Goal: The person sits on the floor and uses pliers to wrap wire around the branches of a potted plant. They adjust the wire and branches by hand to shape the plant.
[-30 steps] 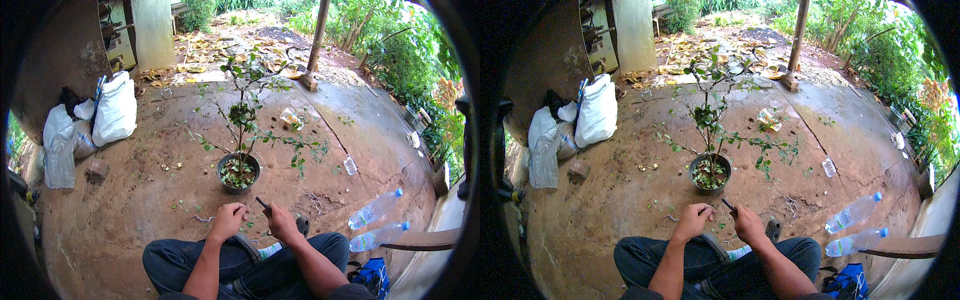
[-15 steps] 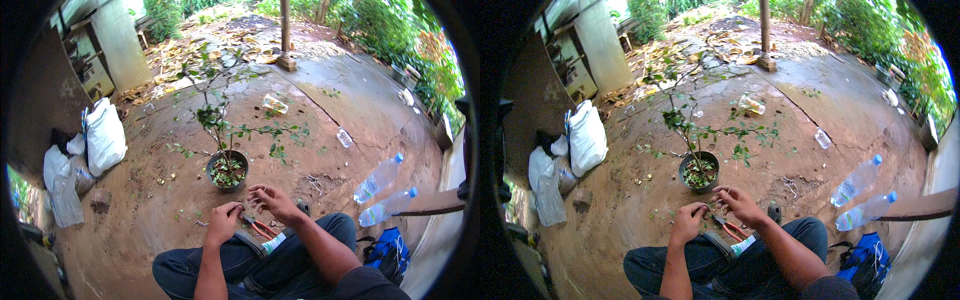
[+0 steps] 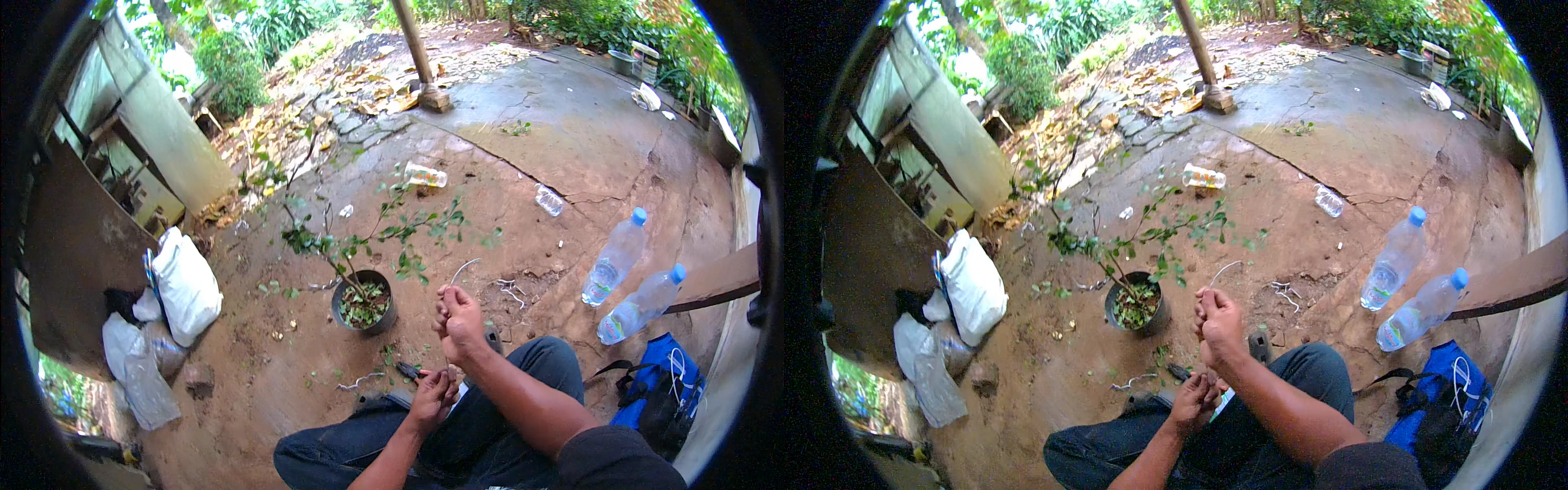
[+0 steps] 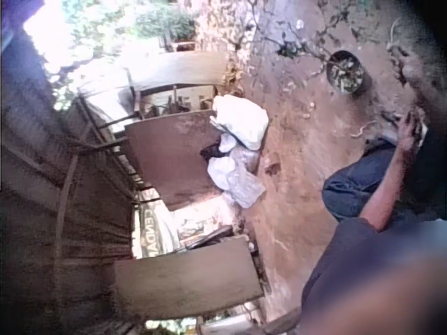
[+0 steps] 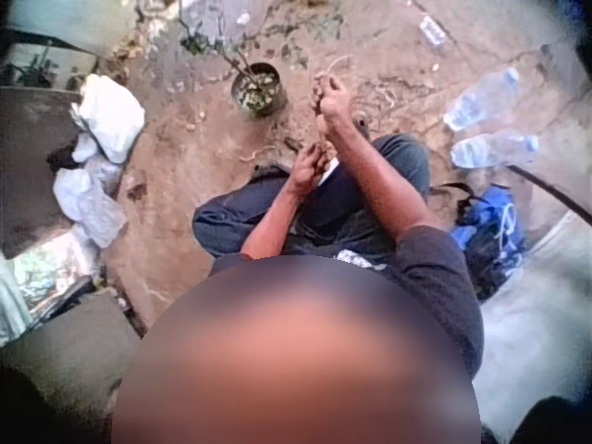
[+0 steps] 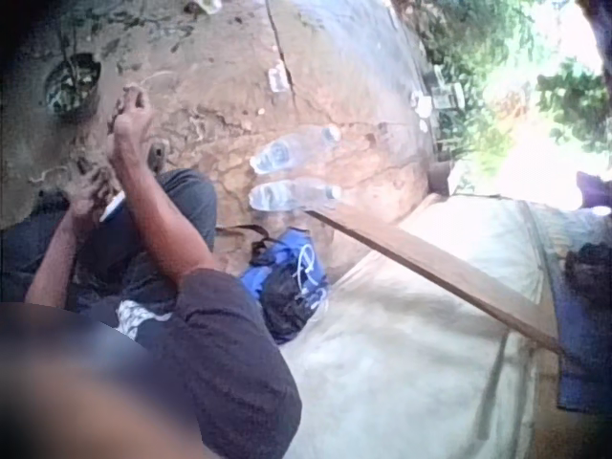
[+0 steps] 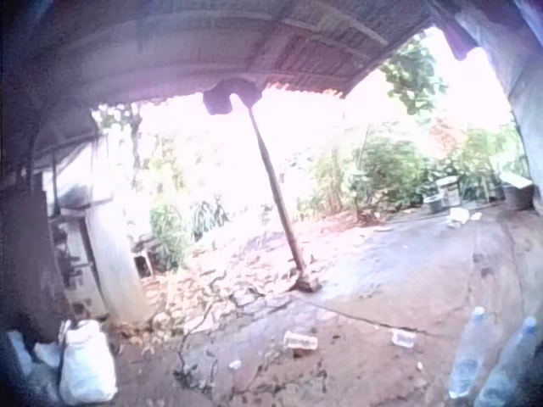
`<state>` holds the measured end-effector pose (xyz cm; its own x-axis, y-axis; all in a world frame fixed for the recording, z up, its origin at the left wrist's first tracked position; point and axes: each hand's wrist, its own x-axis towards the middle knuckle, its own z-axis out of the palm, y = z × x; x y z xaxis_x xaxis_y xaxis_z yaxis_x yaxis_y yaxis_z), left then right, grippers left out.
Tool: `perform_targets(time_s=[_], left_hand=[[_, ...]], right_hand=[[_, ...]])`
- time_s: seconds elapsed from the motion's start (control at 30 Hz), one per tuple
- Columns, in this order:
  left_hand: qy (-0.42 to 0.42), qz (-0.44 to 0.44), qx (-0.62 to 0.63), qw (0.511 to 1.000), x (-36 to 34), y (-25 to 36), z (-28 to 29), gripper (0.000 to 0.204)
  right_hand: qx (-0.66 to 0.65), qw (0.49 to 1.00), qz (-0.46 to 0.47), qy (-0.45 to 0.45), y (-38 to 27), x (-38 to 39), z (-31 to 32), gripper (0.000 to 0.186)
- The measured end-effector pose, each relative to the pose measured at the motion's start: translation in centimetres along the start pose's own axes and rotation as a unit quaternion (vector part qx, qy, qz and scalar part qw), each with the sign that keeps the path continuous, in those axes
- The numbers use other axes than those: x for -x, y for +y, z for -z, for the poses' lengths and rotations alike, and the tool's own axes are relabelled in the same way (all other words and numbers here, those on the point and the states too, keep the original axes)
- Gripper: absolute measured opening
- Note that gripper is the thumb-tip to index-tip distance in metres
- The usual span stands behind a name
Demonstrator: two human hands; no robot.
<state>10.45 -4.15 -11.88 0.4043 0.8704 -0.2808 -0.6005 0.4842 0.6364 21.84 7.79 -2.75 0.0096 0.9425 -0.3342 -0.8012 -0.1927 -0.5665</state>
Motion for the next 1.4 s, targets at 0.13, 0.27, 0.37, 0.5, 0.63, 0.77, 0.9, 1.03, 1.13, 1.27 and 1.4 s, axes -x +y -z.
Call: perform_targets(time_s=[0.13, 0.27, 0.37, 0.5, 0.63, 0.77, 0.9, 1.03, 1.13, 1.27, 1.4], left_hand=[[0.061, 0.012, -0.089, 0.994, 0.8, 1.6, -1.0, 0.030], [0.141, -0.044, -0.261, 0.954, 2.2, 3.1, -3.5, 0.033], [0.128, -0.109, -0.370, 0.914, 3.2, 2.7, -6.1, 0.034], [0.106, -0.123, -0.442, 0.882, 3.3, 1.9, -8.8, 0.036], [0.143, -0.111, -0.437, 0.881, 2.2, 2.6, -9.1, 0.035], [0.132, -0.109, -0.449, 0.877, 1.1, 4.3, -7.7, 0.033], [0.107, -0.096, -0.422, 0.895, 0.1, 6.2, -6.6, 0.030], [0.077, -0.018, -0.467, 0.881, -0.5, 8.9, -5.8, 0.028], [0.018, -0.119, -0.542, 0.832, -3.3, 13.6, -3.5, 0.021], [0.169, -0.273, -0.414, 0.852, -7.8, 19.1, 1.0, 0.018], [0.212, -0.358, -0.321, 0.851, -10.0, 19.8, 3.9, 0.016]], right_hand=[[-0.027, 0.998, 0.017, -0.062, -1.3, 0.0, -0.4, 0.021], [-0.079, 0.994, 0.020, -0.078, -3.0, 1.0, -1.4, 0.019], [-0.127, 0.989, 0.014, -0.077, -4.3, 1.5, -1.5, 0.018], [-0.161, 0.983, 0.000, -0.089, -6.6, 1.6, -1.0, 0.019], [-0.141, 0.983, 0.008, -0.122, -8.1, 2.2, -1.5, 0.019], [-0.155, 0.972, -0.009, -0.175, -8.5, 2.6, -1.9, 0.020], [-0.101, 0.983, 0.022, -0.153, -7.6, 1.9, -2.5, 0.021], [-0.041, 0.995, 0.059, -0.070, -7.6, 1.9, -3.7, 0.021], [0.145, 0.968, 0.145, -0.142, -9.6, 2.3, -4.4, 0.022], [0.426, 0.878, 0.120, -0.181, -9.8, 2.0, -6.4, 0.021], [0.626, 0.707, 0.067, -0.322, -6.4, -1.6, -9.3, 0.020]])
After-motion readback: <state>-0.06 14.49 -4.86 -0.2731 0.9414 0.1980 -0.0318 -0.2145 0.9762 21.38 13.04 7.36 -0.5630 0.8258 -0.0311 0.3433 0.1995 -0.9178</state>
